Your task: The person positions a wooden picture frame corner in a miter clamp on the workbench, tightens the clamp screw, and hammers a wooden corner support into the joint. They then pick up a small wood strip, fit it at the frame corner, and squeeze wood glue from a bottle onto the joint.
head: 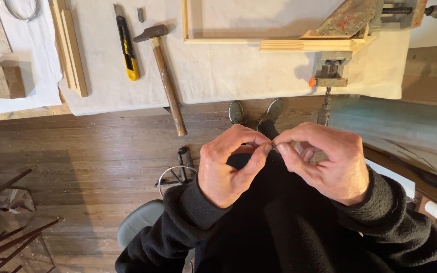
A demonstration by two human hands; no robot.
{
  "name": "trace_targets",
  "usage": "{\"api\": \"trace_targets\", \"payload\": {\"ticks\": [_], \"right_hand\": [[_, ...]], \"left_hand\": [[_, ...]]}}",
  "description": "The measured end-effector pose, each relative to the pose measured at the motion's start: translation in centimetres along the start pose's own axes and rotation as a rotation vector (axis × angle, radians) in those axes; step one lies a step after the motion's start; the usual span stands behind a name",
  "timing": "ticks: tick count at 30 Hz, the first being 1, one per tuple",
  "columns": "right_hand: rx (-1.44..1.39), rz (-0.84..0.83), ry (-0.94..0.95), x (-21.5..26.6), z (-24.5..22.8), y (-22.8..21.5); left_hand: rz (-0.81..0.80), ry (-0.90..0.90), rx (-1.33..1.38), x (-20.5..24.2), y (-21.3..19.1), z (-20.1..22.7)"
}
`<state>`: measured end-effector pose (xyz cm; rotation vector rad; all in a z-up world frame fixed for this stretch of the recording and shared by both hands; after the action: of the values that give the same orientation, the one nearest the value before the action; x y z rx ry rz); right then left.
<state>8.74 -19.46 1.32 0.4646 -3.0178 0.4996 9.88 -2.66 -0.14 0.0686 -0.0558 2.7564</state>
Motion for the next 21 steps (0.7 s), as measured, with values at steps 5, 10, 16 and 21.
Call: {"api": "trace_targets", "payload": {"ticks": [5,10,16,21], "right_hand": [[0.139,0.016,0.034,0.1,0.9,1.0],[0.171,0.037,0.099,0.6,3.6,1.9],[0.168,0.029,-0.121,-1.5,-0.5,3.0],[0.448,-0.127,-0.461,-2.9,-5.0,6.9]], "left_hand": [[0.048,0.078,-0.154,0.2,-0.2,1.1],[0.078,-0.066,0.097,0.7,-0.6,-1.9],[0.131,-0.326,0.722,3.1,0.1,-10.5],[0.152,-0.344,0.700,4.9,-1.5,-11.9]]}}
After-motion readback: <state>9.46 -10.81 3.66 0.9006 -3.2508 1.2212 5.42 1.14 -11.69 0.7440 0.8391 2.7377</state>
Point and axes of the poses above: each hand's wrist, its own x-axis away from the middle knuckle, its own y-axis out of the palm, z = x × y, the point moved 10 cm from there along -x, towards the middle knuckle, and after that the axes turned 8 degrees about -z, right-handed, at the moved point
